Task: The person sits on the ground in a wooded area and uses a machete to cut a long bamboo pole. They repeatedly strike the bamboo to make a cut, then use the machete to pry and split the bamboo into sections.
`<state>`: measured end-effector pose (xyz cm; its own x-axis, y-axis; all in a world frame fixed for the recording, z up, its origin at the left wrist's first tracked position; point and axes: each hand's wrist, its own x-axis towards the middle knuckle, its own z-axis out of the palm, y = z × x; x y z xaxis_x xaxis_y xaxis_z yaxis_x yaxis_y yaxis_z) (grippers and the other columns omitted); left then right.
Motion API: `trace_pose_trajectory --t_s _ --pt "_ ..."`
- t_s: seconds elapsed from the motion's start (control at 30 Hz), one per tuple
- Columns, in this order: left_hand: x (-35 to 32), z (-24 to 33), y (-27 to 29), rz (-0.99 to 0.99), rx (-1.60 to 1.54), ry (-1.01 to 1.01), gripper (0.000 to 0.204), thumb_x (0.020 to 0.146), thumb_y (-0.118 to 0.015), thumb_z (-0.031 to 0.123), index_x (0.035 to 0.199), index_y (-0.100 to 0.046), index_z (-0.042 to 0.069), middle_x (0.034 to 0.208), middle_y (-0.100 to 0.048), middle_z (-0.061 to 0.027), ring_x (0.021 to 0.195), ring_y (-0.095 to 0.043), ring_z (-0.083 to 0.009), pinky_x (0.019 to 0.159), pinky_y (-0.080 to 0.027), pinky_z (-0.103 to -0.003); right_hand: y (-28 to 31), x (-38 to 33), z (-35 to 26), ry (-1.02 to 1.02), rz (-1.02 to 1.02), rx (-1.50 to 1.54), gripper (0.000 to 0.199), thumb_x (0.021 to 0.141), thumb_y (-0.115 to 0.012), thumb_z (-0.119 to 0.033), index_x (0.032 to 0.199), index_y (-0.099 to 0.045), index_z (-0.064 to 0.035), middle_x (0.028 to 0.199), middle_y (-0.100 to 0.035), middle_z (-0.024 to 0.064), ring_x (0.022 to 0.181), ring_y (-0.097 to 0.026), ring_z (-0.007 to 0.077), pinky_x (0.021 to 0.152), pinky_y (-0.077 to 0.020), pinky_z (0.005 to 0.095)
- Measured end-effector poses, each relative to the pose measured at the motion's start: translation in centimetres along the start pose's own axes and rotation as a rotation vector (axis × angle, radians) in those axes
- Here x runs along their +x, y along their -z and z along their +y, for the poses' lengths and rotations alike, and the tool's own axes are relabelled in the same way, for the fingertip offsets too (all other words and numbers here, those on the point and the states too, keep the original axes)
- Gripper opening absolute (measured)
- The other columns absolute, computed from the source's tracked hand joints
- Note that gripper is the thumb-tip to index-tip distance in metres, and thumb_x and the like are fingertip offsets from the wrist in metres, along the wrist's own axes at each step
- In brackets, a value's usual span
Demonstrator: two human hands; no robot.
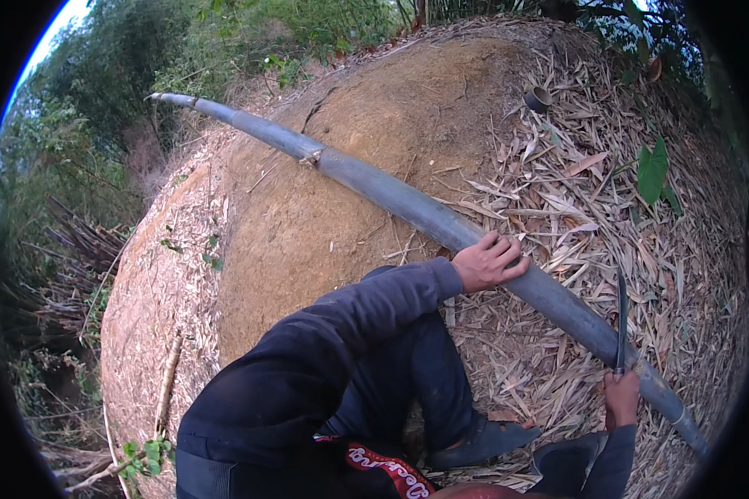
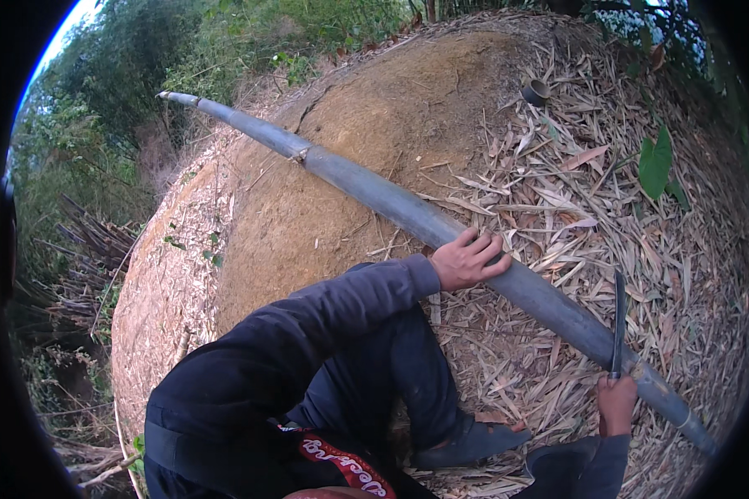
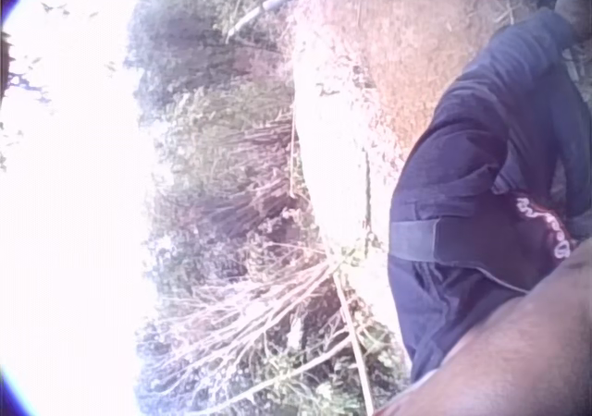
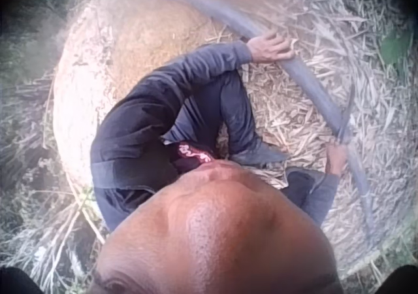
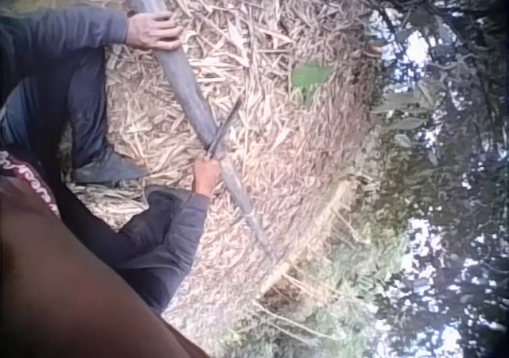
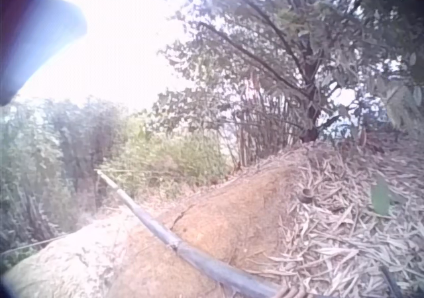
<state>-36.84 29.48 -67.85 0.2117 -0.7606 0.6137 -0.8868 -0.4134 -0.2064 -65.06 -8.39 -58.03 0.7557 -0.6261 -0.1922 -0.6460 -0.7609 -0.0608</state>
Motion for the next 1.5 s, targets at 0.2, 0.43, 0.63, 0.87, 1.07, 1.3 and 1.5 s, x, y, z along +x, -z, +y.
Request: trace_pose_trajectory --t_s 0.2,0.43,0.63,0.87,1.07,1.3,1.5 --pt "-0.2 0.0 -0.2 -0.007 0.005 0.006 0.058 0.081 -0.068 0.029 0.133 -0.049 0.014 0.125 -0.058 -0.0151 0.105 -0.061 -0.0260 0.092 -0.044 -0.046 5.1 -1.7 -5.8 0.033 0.060 -0.160 0.046 0.084 -0.079 -0.036 0.092 -0.067 0.0081 0.086 -0.068 0.0309 0.090 -0.069 0.0479 0.080 -0.0546 0.0519" --pt "-0.2 -0.1 -0.5 0.030 0.010 -0.005 0.057 0.081 -0.068 0.031 0.132 -0.049 0.015 0.125 -0.058 -0.0136 0.106 -0.061 -0.0252 0.092 -0.044 -0.045 16.2 -10.7 -17.9 0.570 0.137 0.278 0.039 0.087 -0.079 -0.032 0.098 -0.072 0.0049 0.094 -0.070 0.0290 0.096 -0.072 0.0408 0.083 -0.0564 0.0434" --pt "-0.4 0.4 -0.4 0.071 0.011 0.003 0.057 0.080 -0.068 0.031 0.131 -0.048 0.016 0.123 -0.057 -0.0121 0.104 -0.060 -0.0244 0.091 -0.044 -0.043 14.9 -12.7 -27.5 1.001 -0.318 0.420 0.040 0.088 -0.078 -0.033 0.101 -0.071 0.0034 0.098 -0.069 0.0287 0.099 -0.070 0.0405 0.086 -0.0546 0.0442" --pt "-0.4 0.1 -1.1 0.108 0.002 0.008 0.054 0.081 -0.068 0.029 0.129 -0.048 0.016 0.120 -0.056 -0.0112 0.103 -0.059 -0.0244 0.093 -0.043 -0.046 13.1 -12.9 -32.8 1.104 -0.471 0.401 0.040 0.089 -0.076 -0.035 0.105 -0.070 0.0015 0.102 -0.068 0.0283 0.102 -0.069 0.0403 0.089 -0.0526 0.0450" --pt "-0.5 0.0 -1.0 0.117 0.023 0.001 0.052 0.081 -0.068 0.025 0.129 -0.047 0.016 0.119 -0.056 -0.0113 0.105 -0.060 -0.0262 0.094 -0.043 -0.045 11.4 -12.5 -36.0 1.138 -0.507 0.413 0.041 0.090 -0.075 -0.036 0.108 -0.070 0.0000 0.106 -0.067 0.0280 0.104 -0.068 0.0401 0.091 -0.0509 0.0458" --pt "-0.6 0.1 -0.9 0.141 0.034 0.007 0.051 0.081 -0.067 0.024 0.127 -0.048 0.016 0.119 -0.056 -0.0116 0.108 -0.060 -0.0280 0.097 -0.044 -0.044 9.6 -12.1 -38.3 1.153 -0.540 0.441 0.041 0.091 -0.074 -0.038 0.111 -0.069 -0.0019 0.110 -0.066 0.0276 0.107 -0.066 0.0399 0.094 -0.0489 0.0466" --pt "-0.7 0.4 -1.3 0.150 0.053 0.028 0.049 0.081 -0.066 0.025 0.127 -0.049 0.016 0.120 -0.056 -0.0115 0.108 -0.060 -0.0277 0.098 -0.044 -0.045 9.4 -12.0 -37.8 1.140 -0.582 0.454 0.042 0.092 -0.073 -0.039 0.114 -0.068 -0.0034 0.113 -0.065 0.0273 0.110 -0.065 0.0396 0.096 -0.0471 0.0474"
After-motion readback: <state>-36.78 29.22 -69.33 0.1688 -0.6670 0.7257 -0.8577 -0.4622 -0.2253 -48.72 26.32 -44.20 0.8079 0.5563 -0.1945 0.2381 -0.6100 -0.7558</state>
